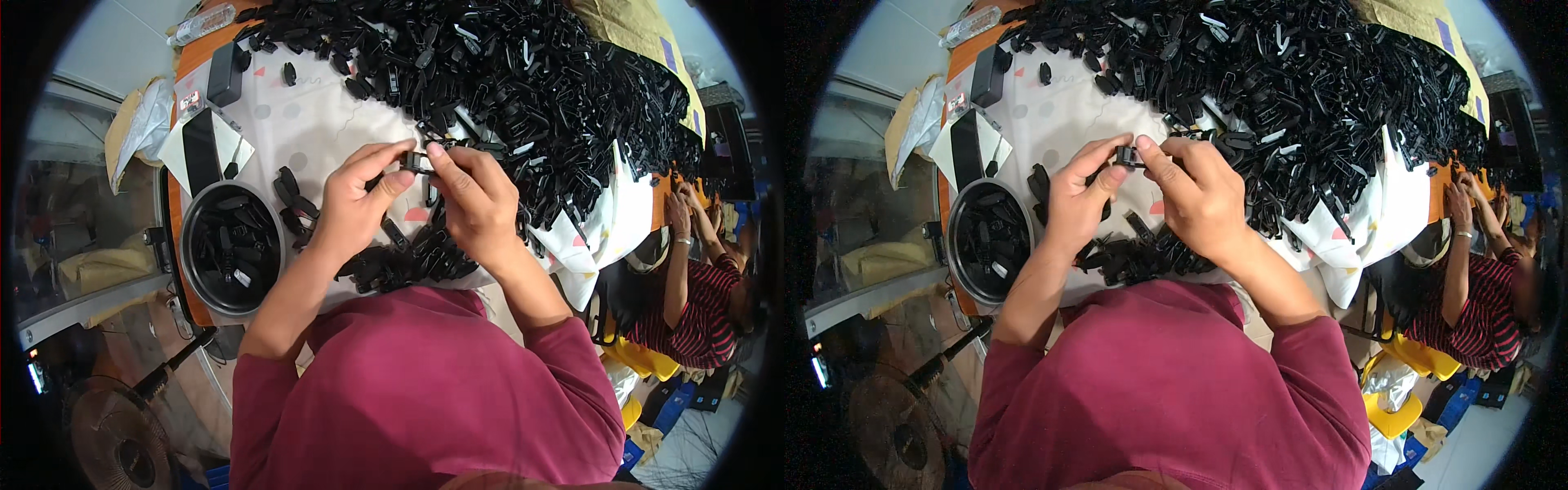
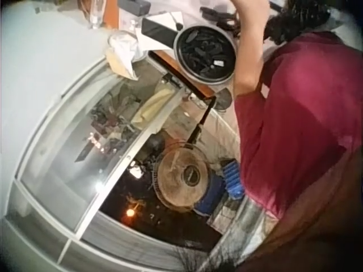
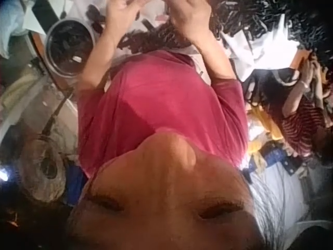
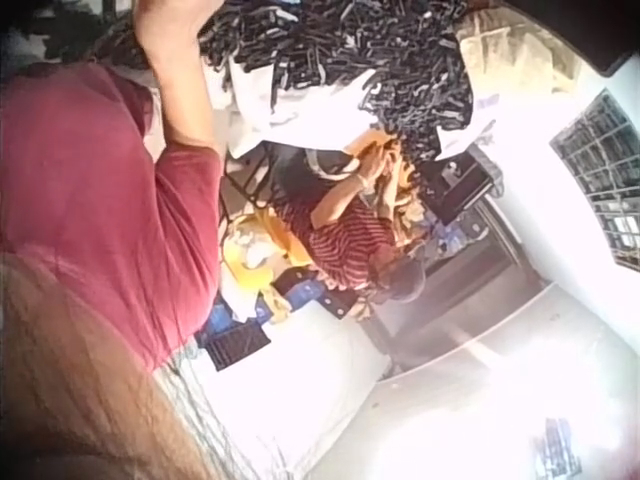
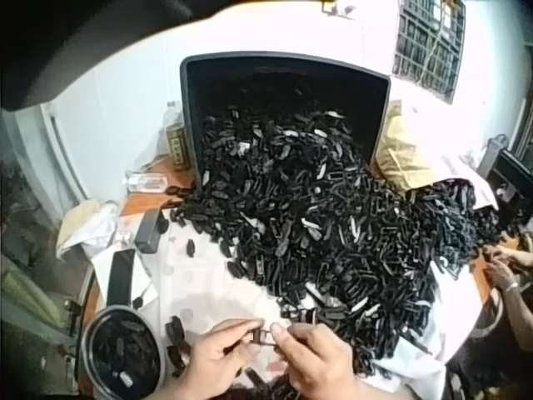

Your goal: Assembling small black plastic buckle components at a workstation.

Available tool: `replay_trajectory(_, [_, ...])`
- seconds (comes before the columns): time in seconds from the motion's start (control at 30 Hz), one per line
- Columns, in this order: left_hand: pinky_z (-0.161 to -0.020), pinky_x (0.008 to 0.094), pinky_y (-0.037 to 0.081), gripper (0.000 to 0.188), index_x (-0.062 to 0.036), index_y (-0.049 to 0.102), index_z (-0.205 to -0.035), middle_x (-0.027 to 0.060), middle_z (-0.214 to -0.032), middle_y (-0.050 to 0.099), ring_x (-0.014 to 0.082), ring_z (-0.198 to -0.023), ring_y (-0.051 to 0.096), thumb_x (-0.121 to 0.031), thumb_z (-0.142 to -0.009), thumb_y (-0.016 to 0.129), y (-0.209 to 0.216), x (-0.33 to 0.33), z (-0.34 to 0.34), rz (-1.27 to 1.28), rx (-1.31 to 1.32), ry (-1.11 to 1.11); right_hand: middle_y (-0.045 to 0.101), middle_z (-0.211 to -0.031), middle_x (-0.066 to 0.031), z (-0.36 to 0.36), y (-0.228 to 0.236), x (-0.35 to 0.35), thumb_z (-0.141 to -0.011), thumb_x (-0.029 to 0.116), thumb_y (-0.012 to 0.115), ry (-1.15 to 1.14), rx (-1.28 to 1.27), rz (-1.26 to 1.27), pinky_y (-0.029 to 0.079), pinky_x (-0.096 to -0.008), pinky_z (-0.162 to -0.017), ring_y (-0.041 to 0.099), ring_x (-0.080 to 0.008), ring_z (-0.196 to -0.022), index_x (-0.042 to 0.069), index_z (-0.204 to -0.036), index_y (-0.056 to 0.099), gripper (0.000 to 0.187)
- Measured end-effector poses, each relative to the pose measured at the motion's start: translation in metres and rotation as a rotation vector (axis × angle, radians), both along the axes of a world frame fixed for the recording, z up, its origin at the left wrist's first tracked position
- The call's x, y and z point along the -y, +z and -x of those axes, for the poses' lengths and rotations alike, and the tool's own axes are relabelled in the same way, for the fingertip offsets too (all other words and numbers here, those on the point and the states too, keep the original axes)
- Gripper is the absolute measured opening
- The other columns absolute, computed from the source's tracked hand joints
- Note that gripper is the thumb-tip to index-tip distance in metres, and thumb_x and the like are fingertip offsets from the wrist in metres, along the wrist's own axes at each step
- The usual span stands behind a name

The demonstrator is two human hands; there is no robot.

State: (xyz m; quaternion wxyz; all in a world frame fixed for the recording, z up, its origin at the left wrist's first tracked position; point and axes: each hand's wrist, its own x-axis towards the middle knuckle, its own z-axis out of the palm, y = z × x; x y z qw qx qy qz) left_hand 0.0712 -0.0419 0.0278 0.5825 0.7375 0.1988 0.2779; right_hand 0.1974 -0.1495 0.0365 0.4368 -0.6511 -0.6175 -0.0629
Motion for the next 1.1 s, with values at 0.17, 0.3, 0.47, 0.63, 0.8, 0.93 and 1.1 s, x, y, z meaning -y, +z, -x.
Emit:
replay_trajectory(0.17, [-0.070, 0.0219, 0.045, 0.034, -0.0001, 0.056, -0.111, 0.0069, -0.108, 0.057, 0.0107, -0.084, 0.054, -0.015, -0.081, 0.062, 0.002, 0.015, -0.004, 0.222, 0.137, -0.054, 0.056, -0.090, -0.0125, 0.012, -0.027, -0.002, -0.060, -0.006, 0.062, -0.102, 0.051, -0.041, 0.047, -0.0288, -0.055, 0.058, -0.0237, -0.069, 0.006, -0.094, 0.063, 0.036])
replay_trajectory(0.3, [-0.061, 0.0188, 0.040, 0.052, -0.0009, 0.051, -0.117, 0.0065, -0.098, 0.061, 0.0065, -0.065, 0.046, -0.012, -0.070, 0.071, -0.001, 0.001, -0.003, -0.174, 0.088, 0.208, 0.057, -0.089, -0.0112, 0.005, -0.005, -0.001, -0.070, -0.010, 0.060, -0.047, -0.360, -0.099, 0.046, -0.0235, -0.054, 0.057, -0.0159, -0.063, 0.004, -0.103, 0.061, 0.036])
replay_trajectory(0.47, [-0.062, 0.0207, 0.042, 0.031, -0.0013, 0.062, -0.099, 0.0049, -0.089, 0.061, 0.0084, -0.070, 0.051, -0.009, -0.071, 0.070, 0.007, -0.003, 0.003, -0.154, 0.141, 0.044, 0.058, -0.091, -0.0118, 0.004, 0.002, 0.007, -0.075, -0.006, 0.060, 0.052, -0.351, -0.038, 0.045, -0.0236, -0.063, 0.056, -0.0165, -0.075, 0.000, -0.103, 0.060, 0.029])
replay_trajectory(0.63, [-0.063, 0.0195, 0.042, 0.031, -0.0011, 0.060, -0.104, 0.0050, -0.093, 0.061, 0.0079, -0.071, 0.051, -0.009, -0.075, 0.067, 0.015, -0.005, 0.012, -0.327, 0.099, -0.026, 0.056, -0.084, -0.0092, 0.008, -0.004, 0.004, -0.065, -0.011, 0.062, 0.074, -0.075, -0.195, 0.046, -0.0251, -0.049, 0.056, -0.0170, -0.063, 0.002, -0.104, 0.060, 0.042])
replay_trajectory(0.8, [-0.059, 0.0180, 0.040, 0.034, 0.0003, 0.054, -0.113, 0.0017, -0.097, 0.061, 0.0044, -0.066, 0.049, -0.016, -0.083, 0.060, 0.009, 0.024, -0.002, 0.563, 0.269, 0.017, 0.056, -0.092, -0.0123, 0.020, -0.023, -0.001, -0.067, -0.004, 0.067, -0.034, -0.003, -0.255, 0.047, -0.0248, -0.056, 0.056, -0.0193, -0.069, 0.002, -0.107, 0.058, 0.042])
replay_trajectory(0.93, [-0.055, 0.0191, 0.039, 0.033, -0.0004, 0.054, -0.112, 0.0027, -0.097, 0.059, 0.0048, -0.063, 0.046, -0.016, -0.083, 0.059, -0.006, 0.019, 0.000, 0.756, 0.204, 0.080, 0.057, -0.099, -0.0120, 0.033, -0.018, 0.005, -0.078, 0.002, 0.062, -0.124, -0.695, 0.054, 0.049, -0.0202, -0.057, 0.057, -0.0106, -0.075, -0.002, -0.107, 0.056, 0.030])
replay_trajectory(1.1, [-0.051, 0.0188, 0.037, 0.029, -0.0047, 0.052, -0.109, 0.0040, -0.101, 0.056, 0.0054, -0.058, 0.043, -0.022, -0.086, 0.055, -0.029, 0.006, 0.020, 1.157, 0.337, -0.010, 0.060, -0.074, -0.0071, 0.033, -0.027, -0.010, -0.080, 0.007, 0.062, -0.033, -0.670, 0.177, 0.046, -0.0191, -0.049, 0.056, -0.0074, -0.058, -0.004, -0.093, 0.060, 0.017])
